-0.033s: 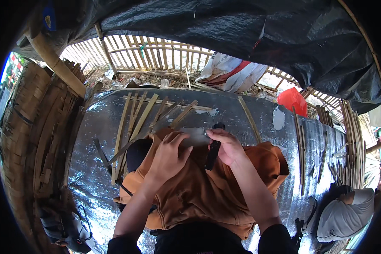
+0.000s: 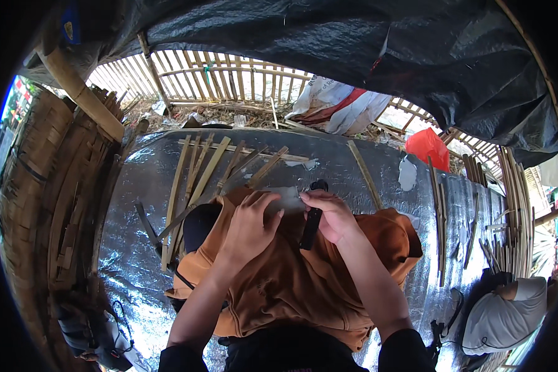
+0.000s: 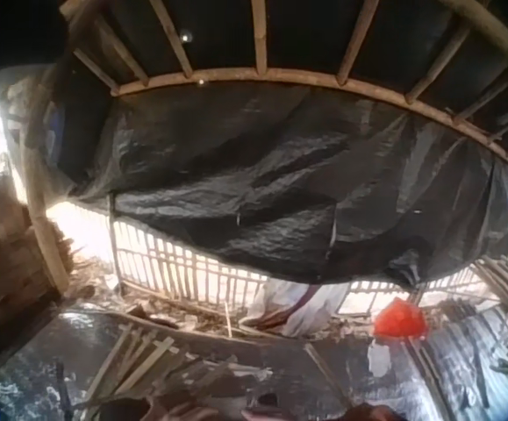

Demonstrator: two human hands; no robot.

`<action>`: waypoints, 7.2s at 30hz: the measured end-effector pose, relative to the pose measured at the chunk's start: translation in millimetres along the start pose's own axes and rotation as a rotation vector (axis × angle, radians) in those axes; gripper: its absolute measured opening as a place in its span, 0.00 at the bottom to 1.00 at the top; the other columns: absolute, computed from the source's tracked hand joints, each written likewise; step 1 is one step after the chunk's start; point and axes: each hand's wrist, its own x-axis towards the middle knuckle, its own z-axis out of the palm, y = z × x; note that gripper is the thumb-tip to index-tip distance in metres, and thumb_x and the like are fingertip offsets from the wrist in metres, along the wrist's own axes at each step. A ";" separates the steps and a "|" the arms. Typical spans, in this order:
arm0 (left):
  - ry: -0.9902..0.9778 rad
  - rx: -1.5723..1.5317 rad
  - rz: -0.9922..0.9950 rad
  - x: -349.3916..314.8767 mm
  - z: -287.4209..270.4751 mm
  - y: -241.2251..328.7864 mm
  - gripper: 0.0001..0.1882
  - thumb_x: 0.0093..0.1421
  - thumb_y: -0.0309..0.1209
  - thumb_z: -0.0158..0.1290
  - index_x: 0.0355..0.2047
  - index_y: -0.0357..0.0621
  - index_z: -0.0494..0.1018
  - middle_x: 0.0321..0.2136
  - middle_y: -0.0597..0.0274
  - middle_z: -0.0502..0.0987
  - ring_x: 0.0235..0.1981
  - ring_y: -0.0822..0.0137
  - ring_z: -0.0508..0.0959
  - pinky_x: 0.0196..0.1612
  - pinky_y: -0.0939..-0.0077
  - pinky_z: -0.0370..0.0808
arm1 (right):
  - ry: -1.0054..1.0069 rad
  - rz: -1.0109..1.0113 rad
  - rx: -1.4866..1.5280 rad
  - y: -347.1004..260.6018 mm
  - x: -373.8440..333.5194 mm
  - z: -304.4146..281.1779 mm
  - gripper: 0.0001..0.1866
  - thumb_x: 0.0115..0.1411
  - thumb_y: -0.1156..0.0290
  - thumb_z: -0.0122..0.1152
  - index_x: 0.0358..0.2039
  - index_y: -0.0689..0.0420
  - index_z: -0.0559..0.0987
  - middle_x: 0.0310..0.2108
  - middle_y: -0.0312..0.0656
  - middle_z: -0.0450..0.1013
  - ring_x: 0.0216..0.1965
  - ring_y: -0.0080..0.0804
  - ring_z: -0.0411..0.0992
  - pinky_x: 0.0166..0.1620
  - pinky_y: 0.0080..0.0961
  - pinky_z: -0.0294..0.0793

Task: The person nails small bamboo strips onto a frame using a hammer and nails. They position each strip and drive a nail through it by hand, repeating this across several strips.

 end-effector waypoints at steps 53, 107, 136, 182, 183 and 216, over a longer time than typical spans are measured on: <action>-0.078 -0.143 0.326 27.2 89.6 56.3 0.10 0.63 0.34 0.63 0.40 0.42 0.78 0.30 0.57 0.82 0.27 0.63 0.84 0.30 0.71 0.80 | 0.094 -0.105 0.095 78.4 29.6 -79.2 0.10 0.57 0.68 0.74 0.38 0.57 0.86 0.31 0.31 0.78 0.31 0.19 0.71 0.35 0.22 0.70; -0.084 -0.416 -0.304 93.1 53.6 -45.8 0.07 0.73 0.26 0.50 0.41 0.32 0.71 0.32 0.54 0.82 0.32 0.64 0.88 0.33 0.75 0.84 | 0.147 -0.005 -0.224 54.0 45.2 -60.4 0.18 0.59 0.80 0.64 0.51 0.61 0.84 0.44 0.36 0.73 0.37 0.22 0.71 0.42 0.24 0.71; 0.095 -0.844 -0.538 155.0 116.2 -134.0 0.06 0.69 0.21 0.55 0.45 0.34 0.75 0.36 0.54 0.83 0.38 0.64 0.87 0.38 0.76 0.83 | -0.806 -1.003 -0.489 14.6 -88.3 209.3 0.36 0.62 0.45 0.60 0.62 0.57 0.69 0.57 0.55 0.66 0.58 0.56 0.64 0.58 0.50 0.67; 0.236 -0.195 -0.223 190.6 219.1 -226.1 0.12 0.60 0.34 0.67 0.39 0.39 0.86 0.34 0.56 0.88 0.30 0.68 0.86 0.35 0.73 0.81 | 0.427 0.197 -1.664 41.1 181.6 -110.8 0.37 0.55 0.58 0.74 0.56 0.65 0.64 0.49 0.58 0.77 0.51 0.52 0.81 0.50 0.40 0.84; 0.228 -0.199 -0.253 190.3 219.4 -224.8 0.12 0.60 0.35 0.67 0.39 0.39 0.86 0.33 0.56 0.88 0.28 0.68 0.86 0.34 0.73 0.80 | 0.430 0.180 -1.674 41.2 181.8 -112.1 0.33 0.57 0.61 0.71 0.55 0.65 0.65 0.49 0.59 0.77 0.50 0.53 0.81 0.50 0.40 0.84; 0.336 -0.068 -0.232 187.6 228.7 -219.1 0.12 0.60 0.35 0.66 0.38 0.40 0.86 0.33 0.51 0.86 0.34 0.55 0.87 0.41 0.66 0.80 | 0.389 0.215 -1.683 32.9 181.1 -108.7 0.41 0.58 0.59 0.72 0.63 0.67 0.62 0.52 0.56 0.78 0.52 0.52 0.80 0.51 0.41 0.83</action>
